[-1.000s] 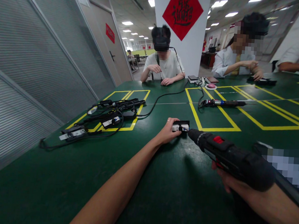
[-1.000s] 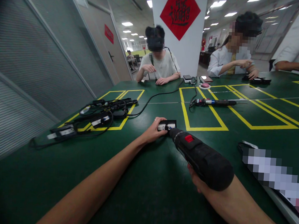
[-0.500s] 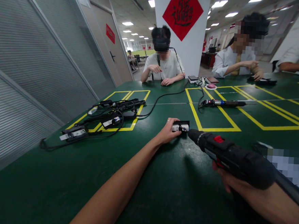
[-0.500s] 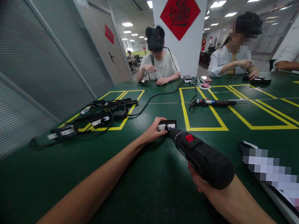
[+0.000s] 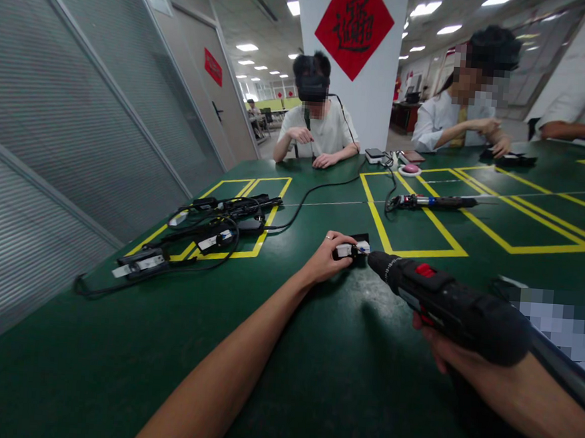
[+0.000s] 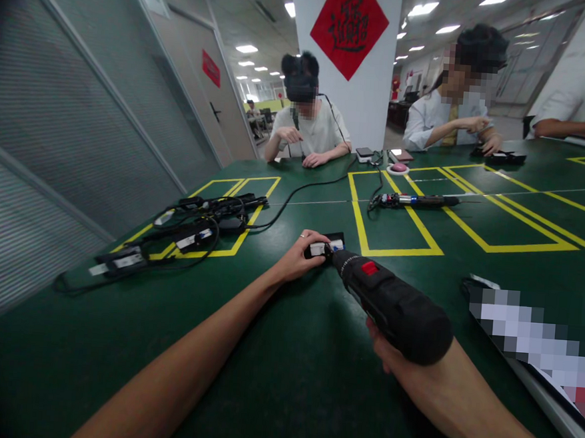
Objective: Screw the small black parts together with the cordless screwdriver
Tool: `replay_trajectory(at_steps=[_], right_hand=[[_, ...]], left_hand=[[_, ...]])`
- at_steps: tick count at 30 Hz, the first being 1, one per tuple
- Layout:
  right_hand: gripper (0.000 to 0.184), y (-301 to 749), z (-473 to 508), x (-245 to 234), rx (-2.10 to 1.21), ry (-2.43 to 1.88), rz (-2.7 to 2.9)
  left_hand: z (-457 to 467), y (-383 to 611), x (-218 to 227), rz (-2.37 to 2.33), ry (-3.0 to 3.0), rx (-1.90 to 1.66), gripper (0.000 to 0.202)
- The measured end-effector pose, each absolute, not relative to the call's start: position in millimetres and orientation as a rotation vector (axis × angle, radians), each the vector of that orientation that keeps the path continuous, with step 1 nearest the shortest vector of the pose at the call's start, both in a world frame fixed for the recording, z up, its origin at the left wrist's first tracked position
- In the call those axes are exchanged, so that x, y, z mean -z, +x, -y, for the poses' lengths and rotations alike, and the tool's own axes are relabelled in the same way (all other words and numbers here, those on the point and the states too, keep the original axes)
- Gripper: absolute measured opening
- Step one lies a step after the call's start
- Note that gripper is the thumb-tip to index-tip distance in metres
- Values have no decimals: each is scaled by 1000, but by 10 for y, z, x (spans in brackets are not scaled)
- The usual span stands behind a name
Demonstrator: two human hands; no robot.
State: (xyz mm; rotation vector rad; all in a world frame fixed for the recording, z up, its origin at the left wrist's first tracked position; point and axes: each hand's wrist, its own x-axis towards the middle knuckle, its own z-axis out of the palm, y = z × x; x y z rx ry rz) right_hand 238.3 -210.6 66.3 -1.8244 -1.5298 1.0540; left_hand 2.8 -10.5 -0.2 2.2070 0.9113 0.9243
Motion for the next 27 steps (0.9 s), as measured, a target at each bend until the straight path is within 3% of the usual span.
replay_trajectory(at_steps=[7,27], right_hand=[[35,2359,2136,-687,-1067,-1759,1513],[35,2383,2108,-628,-1025,-1736,1487]], left_hand=[[70,64,44,-968,2173,-1004,26],[51,68,57,-967,2175,-988,25]])
